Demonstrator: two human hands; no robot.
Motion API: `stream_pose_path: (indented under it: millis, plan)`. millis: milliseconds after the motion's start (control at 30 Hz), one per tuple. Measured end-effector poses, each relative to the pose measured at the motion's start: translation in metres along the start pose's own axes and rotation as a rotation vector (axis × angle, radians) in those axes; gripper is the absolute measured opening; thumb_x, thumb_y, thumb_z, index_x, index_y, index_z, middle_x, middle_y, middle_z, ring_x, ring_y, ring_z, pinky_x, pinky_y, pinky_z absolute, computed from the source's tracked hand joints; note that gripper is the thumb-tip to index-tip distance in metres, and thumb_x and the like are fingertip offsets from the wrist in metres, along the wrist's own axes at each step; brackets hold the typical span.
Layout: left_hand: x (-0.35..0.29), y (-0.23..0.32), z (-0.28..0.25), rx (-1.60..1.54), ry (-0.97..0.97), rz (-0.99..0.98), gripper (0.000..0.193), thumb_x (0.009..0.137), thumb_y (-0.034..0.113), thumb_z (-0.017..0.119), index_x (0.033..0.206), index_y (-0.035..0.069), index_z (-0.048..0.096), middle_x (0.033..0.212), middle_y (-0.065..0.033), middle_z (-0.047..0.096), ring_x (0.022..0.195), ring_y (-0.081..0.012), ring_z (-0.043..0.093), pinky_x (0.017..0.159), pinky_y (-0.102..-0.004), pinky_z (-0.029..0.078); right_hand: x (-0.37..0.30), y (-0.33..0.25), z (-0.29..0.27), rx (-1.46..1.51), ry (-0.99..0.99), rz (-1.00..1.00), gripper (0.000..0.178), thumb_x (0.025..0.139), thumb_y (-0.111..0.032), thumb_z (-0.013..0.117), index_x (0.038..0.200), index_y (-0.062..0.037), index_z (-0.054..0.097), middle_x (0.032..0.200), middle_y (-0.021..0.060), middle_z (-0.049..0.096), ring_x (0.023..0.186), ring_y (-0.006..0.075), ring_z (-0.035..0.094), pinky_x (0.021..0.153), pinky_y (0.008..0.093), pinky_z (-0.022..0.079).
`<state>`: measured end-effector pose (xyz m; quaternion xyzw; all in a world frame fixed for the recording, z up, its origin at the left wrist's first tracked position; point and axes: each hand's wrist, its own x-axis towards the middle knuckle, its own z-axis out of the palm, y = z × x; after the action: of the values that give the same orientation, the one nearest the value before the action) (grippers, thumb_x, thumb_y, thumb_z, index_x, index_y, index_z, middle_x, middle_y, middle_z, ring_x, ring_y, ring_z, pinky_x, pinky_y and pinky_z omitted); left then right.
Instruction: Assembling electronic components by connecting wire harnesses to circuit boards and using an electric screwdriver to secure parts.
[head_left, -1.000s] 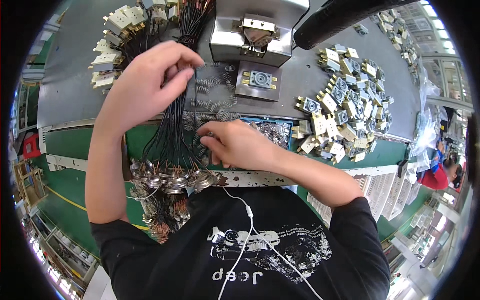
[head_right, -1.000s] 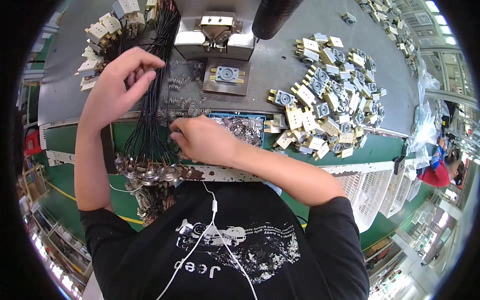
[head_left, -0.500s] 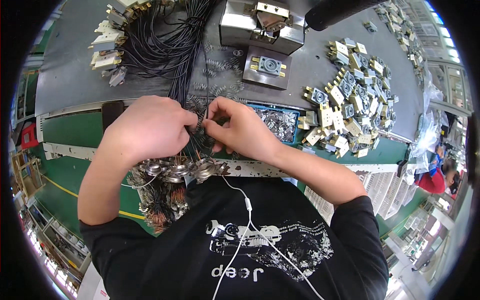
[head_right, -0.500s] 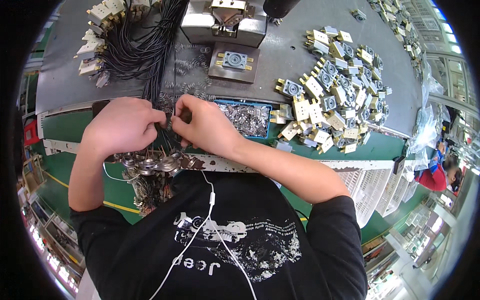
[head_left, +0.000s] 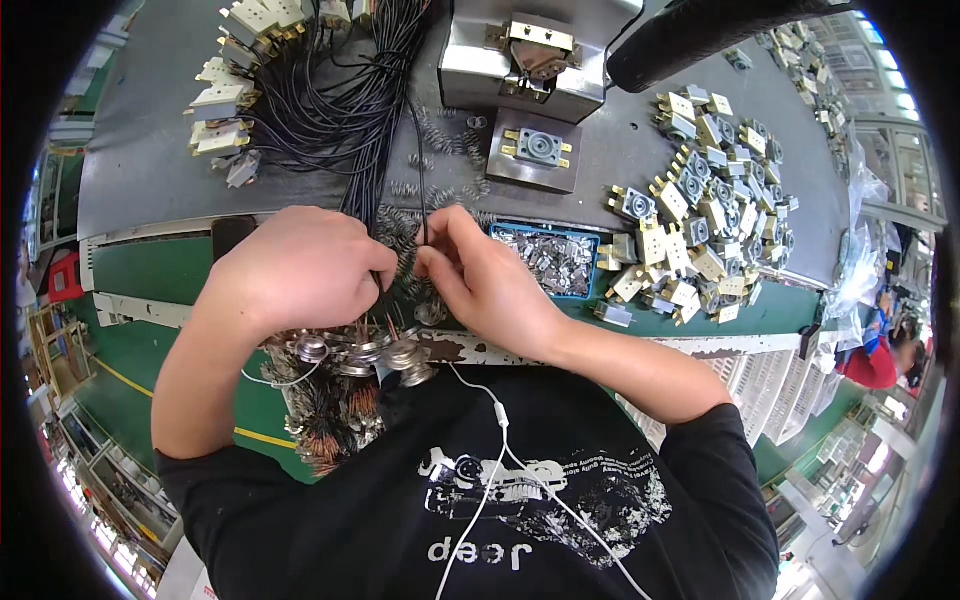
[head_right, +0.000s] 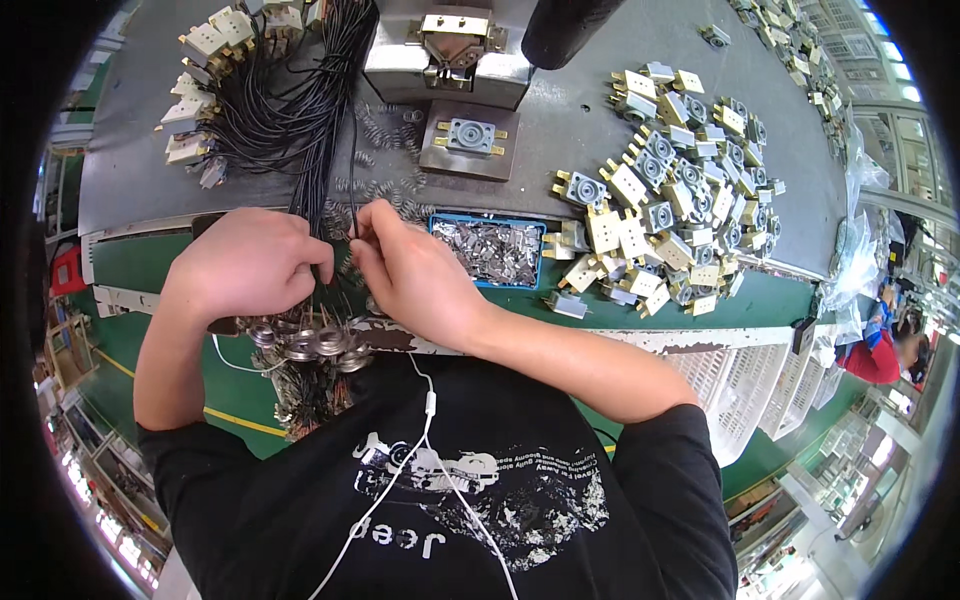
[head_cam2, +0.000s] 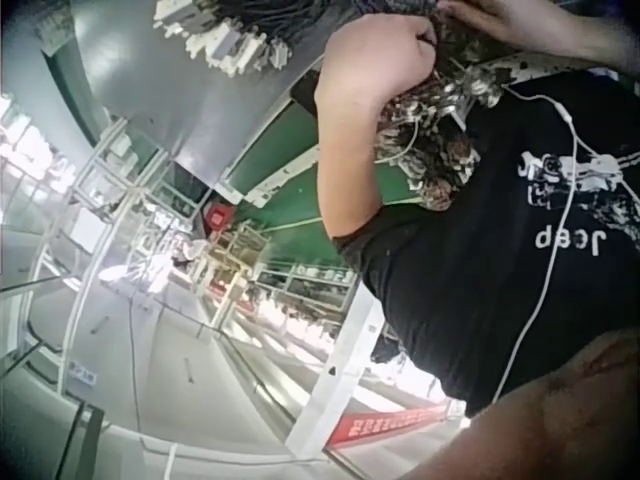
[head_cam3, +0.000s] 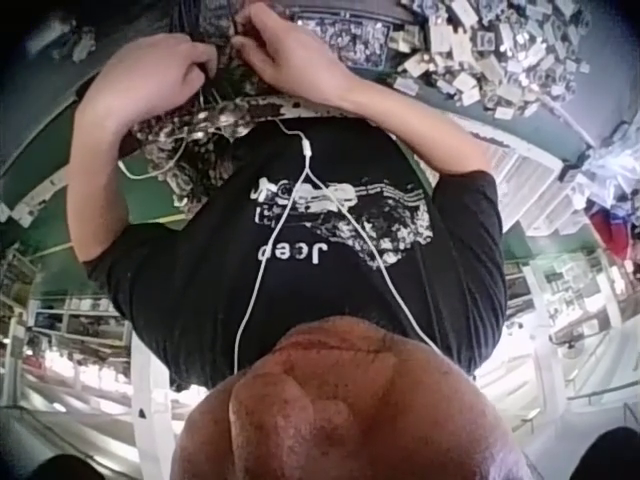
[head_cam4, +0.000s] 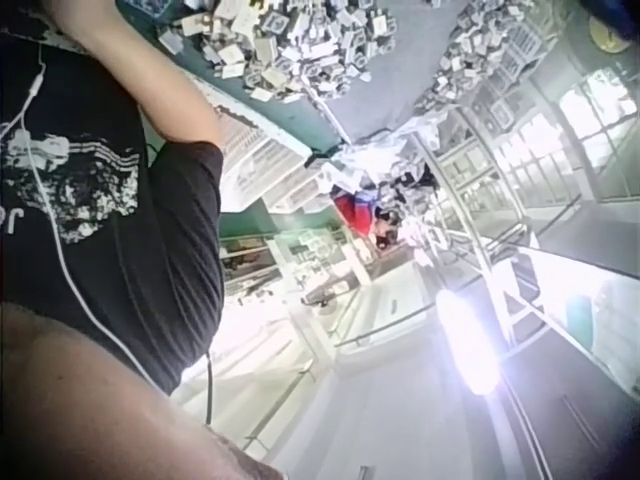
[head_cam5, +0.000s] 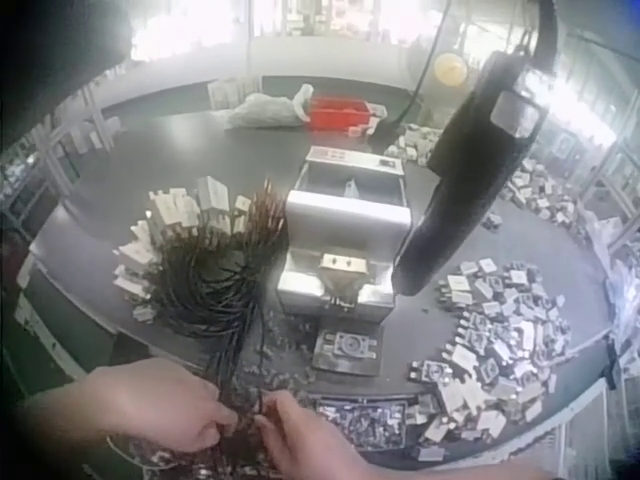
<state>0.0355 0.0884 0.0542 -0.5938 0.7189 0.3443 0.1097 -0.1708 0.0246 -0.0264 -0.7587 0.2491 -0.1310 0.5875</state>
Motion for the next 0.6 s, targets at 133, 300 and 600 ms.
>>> stream_pose_path:
  millis: [133,300,600]
  plan:
    - [-0.001,0.006,0.004,0.016,0.008,-0.031,0.025,0.081,0.015,0.058,0.099,0.014,0.075,0.078,-0.0139,0.069,0.079,-0.0359,0.069,0.072,-0.0513,0.054,0.002,-0.001,-0.003,0.055,-0.064,0.056,0.014,0.106,-0.006,0.053,0.116,0.0003,0.046,0.089,0.0126,0.066,0.081,0.0205,0.069,0.074,0.0344,0.055]
    - [0.007,0.012,0.010,0.062,-0.055,-0.099,0.027,0.079,0.014,0.058,0.101,0.014,0.074,0.075,-0.0152,0.069,0.078,-0.0366,0.069,0.073,-0.0527,0.053,0.005,-0.003,-0.005,0.095,-0.074,0.027,0.014,0.107,-0.006,0.052,0.117,0.0005,0.046,0.089,0.0125,0.066,0.078,0.0195,0.069,0.075,0.0331,0.054]
    - [0.004,-0.001,-0.003,-0.055,-0.096,-0.029,0.026,0.076,0.014,0.059,0.099,0.016,0.072,0.073,-0.0147,0.068,0.077,-0.0364,0.068,0.073,-0.0521,0.053,0.005,-0.020,-0.018,0.141,-0.075,0.075,0.021,0.107,-0.012,0.054,0.125,-0.0015,0.051,0.086,0.0074,0.066,0.069,0.0133,0.065,0.065,0.0295,0.053]
